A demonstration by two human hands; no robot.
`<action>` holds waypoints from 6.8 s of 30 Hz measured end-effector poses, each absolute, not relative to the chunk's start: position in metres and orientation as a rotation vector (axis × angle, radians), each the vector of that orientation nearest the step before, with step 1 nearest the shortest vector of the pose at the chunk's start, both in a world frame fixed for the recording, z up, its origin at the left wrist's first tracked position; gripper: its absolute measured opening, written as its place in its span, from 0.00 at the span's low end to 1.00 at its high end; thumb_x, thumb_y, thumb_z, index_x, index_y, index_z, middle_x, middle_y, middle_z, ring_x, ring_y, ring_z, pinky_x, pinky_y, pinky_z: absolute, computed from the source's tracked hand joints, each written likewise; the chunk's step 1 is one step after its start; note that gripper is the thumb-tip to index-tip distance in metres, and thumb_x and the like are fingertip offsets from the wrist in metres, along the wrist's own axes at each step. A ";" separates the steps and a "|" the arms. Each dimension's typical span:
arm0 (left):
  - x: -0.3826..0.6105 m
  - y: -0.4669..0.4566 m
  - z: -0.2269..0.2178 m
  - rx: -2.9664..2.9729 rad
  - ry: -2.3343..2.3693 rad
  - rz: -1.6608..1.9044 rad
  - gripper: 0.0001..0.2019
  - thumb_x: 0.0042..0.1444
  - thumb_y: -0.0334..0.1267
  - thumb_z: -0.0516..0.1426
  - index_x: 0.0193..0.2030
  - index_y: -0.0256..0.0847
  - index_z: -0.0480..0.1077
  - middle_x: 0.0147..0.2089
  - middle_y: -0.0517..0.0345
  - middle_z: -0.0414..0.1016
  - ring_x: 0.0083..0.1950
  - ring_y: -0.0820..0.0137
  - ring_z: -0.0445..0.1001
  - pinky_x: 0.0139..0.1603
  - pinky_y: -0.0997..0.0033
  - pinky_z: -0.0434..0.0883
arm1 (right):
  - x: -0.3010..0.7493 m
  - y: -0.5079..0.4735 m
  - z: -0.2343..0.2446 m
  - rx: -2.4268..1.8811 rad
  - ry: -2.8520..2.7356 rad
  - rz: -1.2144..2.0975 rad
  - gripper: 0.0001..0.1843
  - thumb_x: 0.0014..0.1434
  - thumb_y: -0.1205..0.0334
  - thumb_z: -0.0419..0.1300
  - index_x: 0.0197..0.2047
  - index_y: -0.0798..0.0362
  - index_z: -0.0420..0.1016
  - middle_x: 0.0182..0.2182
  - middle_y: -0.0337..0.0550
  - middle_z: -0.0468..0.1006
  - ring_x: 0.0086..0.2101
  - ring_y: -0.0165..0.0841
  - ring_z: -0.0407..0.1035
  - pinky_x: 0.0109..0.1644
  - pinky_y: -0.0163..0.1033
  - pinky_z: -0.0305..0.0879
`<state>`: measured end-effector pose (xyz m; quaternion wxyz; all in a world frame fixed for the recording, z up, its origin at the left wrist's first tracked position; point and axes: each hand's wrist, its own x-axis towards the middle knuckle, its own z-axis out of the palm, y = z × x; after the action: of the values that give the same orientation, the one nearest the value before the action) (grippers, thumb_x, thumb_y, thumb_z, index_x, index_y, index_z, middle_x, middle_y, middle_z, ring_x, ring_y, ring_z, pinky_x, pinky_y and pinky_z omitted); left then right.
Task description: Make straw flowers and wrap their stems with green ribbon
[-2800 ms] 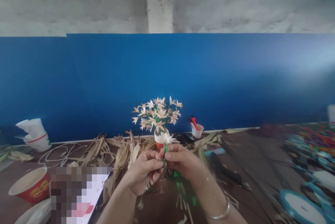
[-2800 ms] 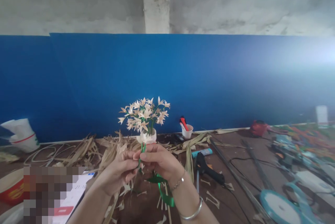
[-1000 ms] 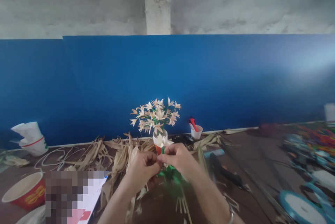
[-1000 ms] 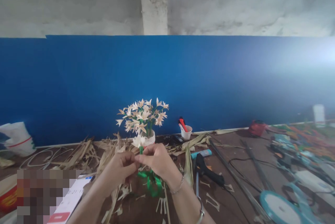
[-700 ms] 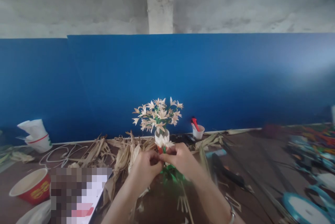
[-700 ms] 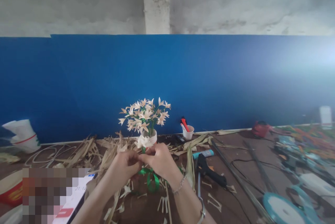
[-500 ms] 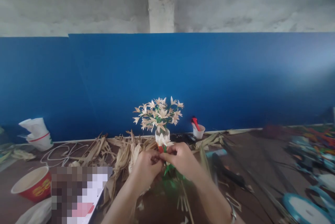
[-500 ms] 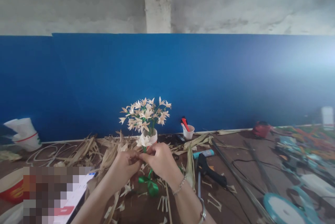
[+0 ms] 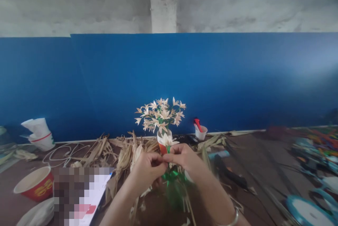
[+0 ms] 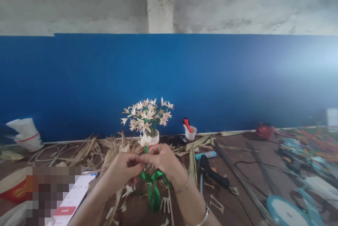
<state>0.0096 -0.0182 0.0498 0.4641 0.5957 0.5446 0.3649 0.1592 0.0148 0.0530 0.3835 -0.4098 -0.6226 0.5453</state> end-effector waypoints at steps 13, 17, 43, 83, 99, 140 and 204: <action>0.016 -0.016 0.047 1.236 1.223 0.981 0.10 0.43 0.40 0.60 0.19 0.37 0.67 0.11 0.65 0.65 0.13 0.76 0.65 0.14 0.79 0.61 | 0.162 0.010 0.060 -1.240 -1.671 1.101 0.14 0.44 0.58 0.64 0.18 0.56 0.65 0.15 0.32 0.61 0.20 0.24 0.53 0.24 0.32 0.50; 0.015 -0.016 0.045 1.128 1.085 1.073 0.11 0.40 0.40 0.62 0.20 0.36 0.67 0.13 0.65 0.66 0.11 0.80 0.62 0.12 0.82 0.57 | 0.164 0.015 0.055 -0.970 -1.541 1.440 0.18 0.43 0.54 0.67 0.18 0.55 0.63 0.15 0.30 0.59 0.19 0.22 0.50 0.24 0.31 0.46; 0.014 -0.011 0.036 1.398 1.330 0.967 0.13 0.51 0.45 0.53 0.25 0.38 0.70 0.12 0.63 0.67 0.11 0.74 0.61 0.13 0.77 0.56 | 0.154 0.009 0.054 -1.207 -1.602 1.020 0.06 0.45 0.63 0.59 0.21 0.55 0.67 0.17 0.36 0.66 0.21 0.28 0.58 0.24 0.33 0.52; 0.007 -0.013 0.035 1.607 1.332 0.915 0.08 0.48 0.36 0.52 0.22 0.38 0.68 0.16 0.69 0.58 0.11 0.78 0.61 0.10 0.79 0.52 | 0.159 0.016 0.053 -1.148 -1.615 1.242 0.07 0.42 0.65 0.62 0.19 0.57 0.69 0.18 0.34 0.65 0.22 0.25 0.56 0.28 0.33 0.51; 0.012 -0.014 0.039 1.385 1.212 0.900 0.03 0.46 0.34 0.54 0.26 0.39 0.67 0.12 0.66 0.67 0.13 0.74 0.66 0.13 0.79 0.61 | 0.172 0.019 0.054 -0.957 -1.619 1.461 0.15 0.42 0.57 0.67 0.19 0.55 0.65 0.16 0.31 0.60 0.20 0.23 0.50 0.26 0.33 0.46; 0.011 -0.015 0.043 1.146 1.067 1.038 0.13 0.38 0.41 0.63 0.19 0.37 0.65 0.12 0.66 0.65 0.11 0.82 0.58 0.11 0.82 0.52 | 0.169 0.020 0.048 -0.873 -1.472 1.671 0.15 0.43 0.57 0.69 0.21 0.57 0.68 0.16 0.32 0.63 0.19 0.22 0.54 0.25 0.31 0.49; 0.006 -0.016 0.052 1.379 1.303 0.967 0.09 0.46 0.40 0.58 0.20 0.39 0.66 0.13 0.66 0.66 0.15 0.76 0.65 0.17 0.78 0.62 | 0.156 0.014 0.049 -1.106 -1.604 1.171 0.09 0.46 0.60 0.63 0.23 0.57 0.71 0.19 0.38 0.69 0.21 0.26 0.58 0.26 0.33 0.54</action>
<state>0.0064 -0.0159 0.0521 0.4847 0.5664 0.5352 0.3973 0.1562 0.0142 0.0489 0.4207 -0.4413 -0.6403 0.4672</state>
